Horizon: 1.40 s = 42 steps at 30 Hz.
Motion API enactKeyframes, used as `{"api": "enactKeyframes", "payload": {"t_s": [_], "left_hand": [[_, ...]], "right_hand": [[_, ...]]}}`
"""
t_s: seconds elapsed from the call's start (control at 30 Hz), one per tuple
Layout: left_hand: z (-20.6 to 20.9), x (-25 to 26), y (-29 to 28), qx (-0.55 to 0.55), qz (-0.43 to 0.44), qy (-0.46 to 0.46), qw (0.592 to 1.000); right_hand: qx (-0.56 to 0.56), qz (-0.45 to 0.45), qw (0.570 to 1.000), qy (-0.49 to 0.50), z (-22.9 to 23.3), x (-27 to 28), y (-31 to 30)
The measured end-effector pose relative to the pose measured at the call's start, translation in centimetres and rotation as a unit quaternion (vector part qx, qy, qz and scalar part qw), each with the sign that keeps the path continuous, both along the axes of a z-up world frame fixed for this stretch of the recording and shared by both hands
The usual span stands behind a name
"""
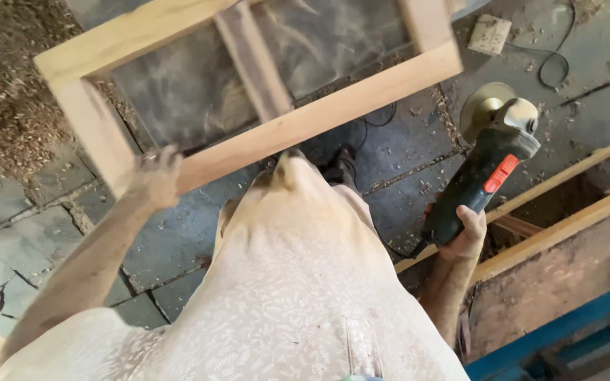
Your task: The person uses an angle grinder with a sanding disc to smooth the surface of a wooden frame. They move the tool along the edges and flat surfaces of the frame, generating sawdust, and briefly reposition the frame to access different areas.
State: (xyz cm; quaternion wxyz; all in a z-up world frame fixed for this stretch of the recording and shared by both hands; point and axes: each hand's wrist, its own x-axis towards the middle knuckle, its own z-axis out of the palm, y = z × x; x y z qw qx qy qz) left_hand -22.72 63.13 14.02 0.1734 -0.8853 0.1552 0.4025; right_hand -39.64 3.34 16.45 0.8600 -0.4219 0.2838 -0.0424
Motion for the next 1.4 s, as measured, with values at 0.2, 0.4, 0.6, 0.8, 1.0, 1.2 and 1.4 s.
{"api": "enactKeyframes", "payload": {"t_s": [0.2, 0.4, 0.6, 0.8, 1.0, 1.2, 1.4], "left_hand": [[0.9, 2.7, -8.7, -0.12, -0.073, -0.119, 0.983], [-0.7, 2.7, -16.8, -0.394, 0.117, -0.188, 0.892], [-2.0, 6.4, -31.3, -0.628, 0.417, 0.105, 0.649], [-0.4, 14.3, -34.0, -0.725, 0.59, 0.08, 0.347], [-1.6, 22.6, -31.0, -0.753, 0.558, 0.021, 0.347], [-2.5, 26.2, -30.6, -0.712, 0.56, 0.004, 0.424], [-1.9, 23.0, -30.1, -0.715, 0.541, -0.062, 0.438]], "right_hand": [[-0.003, 0.026, 0.999, -0.023, 1.7, 0.9, 0.6], [-0.021, 0.162, 0.987, -0.007, 1.3, 7.7, 0.9], [-0.006, 0.338, 0.941, -0.013, -1.3, 17.8, 4.3], [0.012, 0.396, 0.918, 0.021, -3.1, 25.8, 10.7], [0.02, 0.394, 0.918, 0.025, -2.7, 34.2, 14.6], [0.054, 0.364, 0.93, 0.017, -3.1, 37.2, 15.6], [0.068, 0.37, 0.925, 0.053, -3.8, 33.7, 15.2]]}}
